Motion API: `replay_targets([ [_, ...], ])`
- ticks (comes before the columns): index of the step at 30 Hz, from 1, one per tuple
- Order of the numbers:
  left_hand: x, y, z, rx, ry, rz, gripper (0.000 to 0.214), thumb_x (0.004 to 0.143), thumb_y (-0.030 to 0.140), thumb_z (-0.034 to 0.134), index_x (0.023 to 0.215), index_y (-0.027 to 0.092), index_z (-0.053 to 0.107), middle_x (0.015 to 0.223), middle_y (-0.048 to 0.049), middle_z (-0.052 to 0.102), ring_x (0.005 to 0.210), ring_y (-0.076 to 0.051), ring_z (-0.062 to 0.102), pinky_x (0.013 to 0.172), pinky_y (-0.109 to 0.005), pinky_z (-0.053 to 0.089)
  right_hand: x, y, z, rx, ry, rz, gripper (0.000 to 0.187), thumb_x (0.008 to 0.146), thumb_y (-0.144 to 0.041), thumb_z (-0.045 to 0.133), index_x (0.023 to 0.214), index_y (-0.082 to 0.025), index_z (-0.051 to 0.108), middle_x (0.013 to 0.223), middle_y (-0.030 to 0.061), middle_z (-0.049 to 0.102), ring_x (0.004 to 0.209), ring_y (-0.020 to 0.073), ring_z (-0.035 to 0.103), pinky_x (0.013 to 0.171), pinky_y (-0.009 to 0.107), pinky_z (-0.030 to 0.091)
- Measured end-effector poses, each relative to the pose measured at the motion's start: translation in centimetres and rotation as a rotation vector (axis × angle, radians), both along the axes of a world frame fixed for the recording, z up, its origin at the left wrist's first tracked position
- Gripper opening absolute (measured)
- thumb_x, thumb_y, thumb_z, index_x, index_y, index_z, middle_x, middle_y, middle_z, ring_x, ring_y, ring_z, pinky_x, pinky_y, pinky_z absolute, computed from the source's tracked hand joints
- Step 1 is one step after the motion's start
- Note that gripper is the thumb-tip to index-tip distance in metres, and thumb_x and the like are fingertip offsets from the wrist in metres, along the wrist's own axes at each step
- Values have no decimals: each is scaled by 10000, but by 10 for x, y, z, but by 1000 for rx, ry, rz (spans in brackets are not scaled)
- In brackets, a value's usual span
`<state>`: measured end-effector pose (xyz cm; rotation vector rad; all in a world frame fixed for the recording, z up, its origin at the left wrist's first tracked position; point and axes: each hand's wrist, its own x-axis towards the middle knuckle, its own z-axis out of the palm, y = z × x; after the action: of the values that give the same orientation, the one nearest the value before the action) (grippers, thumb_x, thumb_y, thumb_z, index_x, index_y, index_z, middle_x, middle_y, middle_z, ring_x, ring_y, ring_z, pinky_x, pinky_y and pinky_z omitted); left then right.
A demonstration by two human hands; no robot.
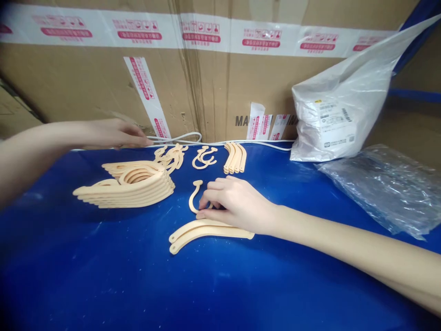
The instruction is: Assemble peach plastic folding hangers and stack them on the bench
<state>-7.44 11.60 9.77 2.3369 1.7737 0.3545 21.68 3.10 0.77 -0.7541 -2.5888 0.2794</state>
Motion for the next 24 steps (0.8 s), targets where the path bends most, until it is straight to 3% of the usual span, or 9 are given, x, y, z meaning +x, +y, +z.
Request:
replay_targets([
  [3, -3, 25, -11, -261, 46, -1, 418, 829, 519, 562, 958, 146, 700, 971, -55, 716, 852, -171, 614, 699, -239, 473, 2, 3, 1, -35, 27, -38, 224, 939, -350, 565, 898, -170, 691, 716, -8, 581, 662, 113, 512, 656, 261, 381],
  [8, -3, 63, -28, -426, 50, 104, 428, 666, 505, 675, 963, 198, 701, 1121, -84, 701, 984, -251, 635, 668, -242, 490, 6, 11, -4, -89, 61, -56, 284, 966, -381, 512, 874, -166, 672, 696, -14, 567, 657, 109, 514, 660, 256, 392],
  [11, -7, 74, -34, -458, 26, 124, 420, 638, 509, 690, 940, 217, 699, 1152, -95, 697, 1036, -274, 638, 698, -259, 504, 7, 13, -6, -104, 62, -57, 276, 965, -372, 513, 876, -161, 668, 721, -7, 595, 668, 109, 521, 668, 256, 404],
  [17, -10, 72, -37, -479, 24, 159, 523, 622, 545, 722, 1001, 187, 679, 1173, -124, 681, 1095, -295, 611, 756, -305, 513, 6, 13, -9, -104, 69, -58, 247, 962, -336, 522, 881, -152, 665, 712, -10, 590, 667, 105, 515, 672, 251, 407],
  [24, -2, 74, -45, -401, 67, 198, 605, 607, 584, 714, 1008, 135, 664, 1105, -148, 676, 1038, -300, 600, 752, -322, 496, 7, 14, -12, -106, 91, -50, 237, 960, -328, 527, 878, -149, 660, 699, -10, 582, 659, 107, 509, 657, 248, 400],
])
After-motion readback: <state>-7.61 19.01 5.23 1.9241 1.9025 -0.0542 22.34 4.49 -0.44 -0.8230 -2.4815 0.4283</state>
